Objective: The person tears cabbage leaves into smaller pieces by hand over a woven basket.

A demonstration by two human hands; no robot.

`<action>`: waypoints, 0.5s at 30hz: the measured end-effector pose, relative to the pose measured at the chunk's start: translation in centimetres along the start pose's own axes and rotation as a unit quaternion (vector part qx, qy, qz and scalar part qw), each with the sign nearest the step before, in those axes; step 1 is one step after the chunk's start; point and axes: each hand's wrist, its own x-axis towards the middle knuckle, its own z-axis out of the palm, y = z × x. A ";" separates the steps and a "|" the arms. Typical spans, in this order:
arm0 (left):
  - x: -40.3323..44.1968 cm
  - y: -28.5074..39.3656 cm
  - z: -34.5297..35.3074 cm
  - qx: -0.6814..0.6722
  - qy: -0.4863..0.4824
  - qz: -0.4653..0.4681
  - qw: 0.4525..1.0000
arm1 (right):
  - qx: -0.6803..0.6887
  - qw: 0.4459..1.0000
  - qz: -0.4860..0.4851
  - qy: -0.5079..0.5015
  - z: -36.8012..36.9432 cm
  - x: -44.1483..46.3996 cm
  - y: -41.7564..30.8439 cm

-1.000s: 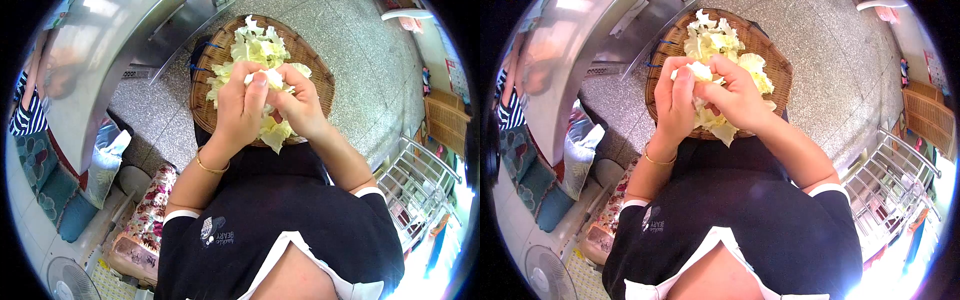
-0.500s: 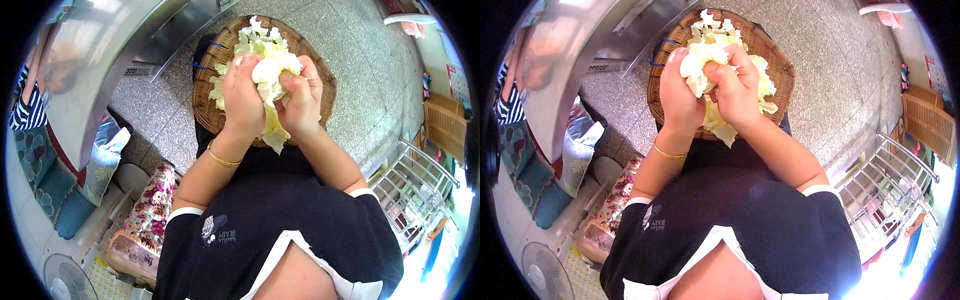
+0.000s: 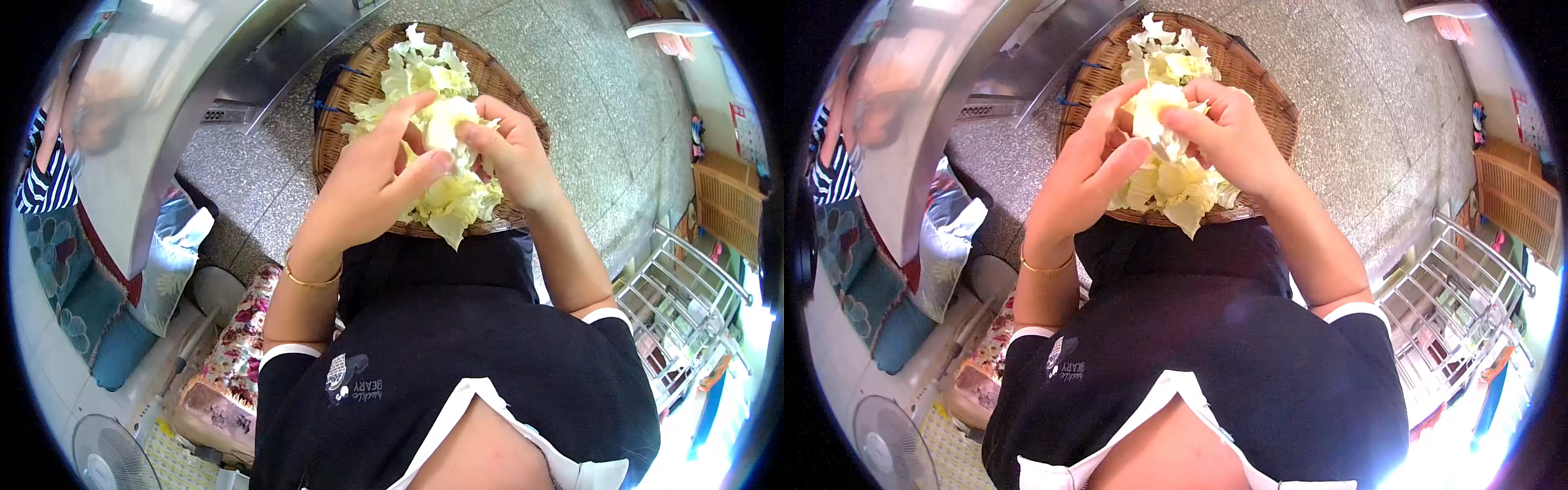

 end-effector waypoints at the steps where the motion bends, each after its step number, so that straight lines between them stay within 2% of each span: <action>1: 0.3 -0.2 0.4 0.005 0.016 0.047 0.999 | 0.006 1.000 0.009 -0.029 -0.1 -0.1 -0.1; 2: 0.5 -0.3 0.7 0.010 0.031 0.093 0.995 | 0.005 1.000 0.007 -0.029 -0.3 -0.1 -0.2; 4: 0.4 -0.6 1.3 0.004 0.045 0.092 0.995 | -0.155 0.983 -0.085 -0.047 -0.8 -0.2 -0.7; 5: 0.2 -0.7 1.4 -0.002 0.059 0.089 0.994 | -0.140 0.988 -0.042 -0.056 -0.8 -0.5 -1.2; 6: 0.2 -0.7 1.3 -0.001 0.059 0.088 0.994 | -0.139 0.988 -0.042 -0.056 -0.4 -0.6 -1.1; 8: 0.2 -0.5 1.1 0.006 0.064 0.071 0.995 | -0.065 0.993 -0.087 -0.047 0.4 -0.8 -0.9; 9: 0.3 -0.6 1.1 0.005 0.063 0.072 0.995 | -0.123 0.986 -0.100 -0.049 0.4 -0.8 -1.4; 10: 0.4 -0.6 1.2 0.048 0.065 0.091 0.992 | -0.124 0.986 -0.100 -0.048 0.3 -0.8 -1.4; 12: 0.5 -0.7 1.3 0.093 0.069 0.110 0.987 | -0.242 0.967 -0.077 -0.024 0.3 -0.4 -1.4; 13: 0.6 -0.9 1.6 0.093 0.080 0.141 0.982 | -0.241 0.967 -0.077 -0.025 0.6 -0.3 -1.0; 15: 0.5 -0.8 1.6 0.093 0.092 0.173 0.976 | -0.233 0.954 -0.180 0.054 1.1 0.0 0.2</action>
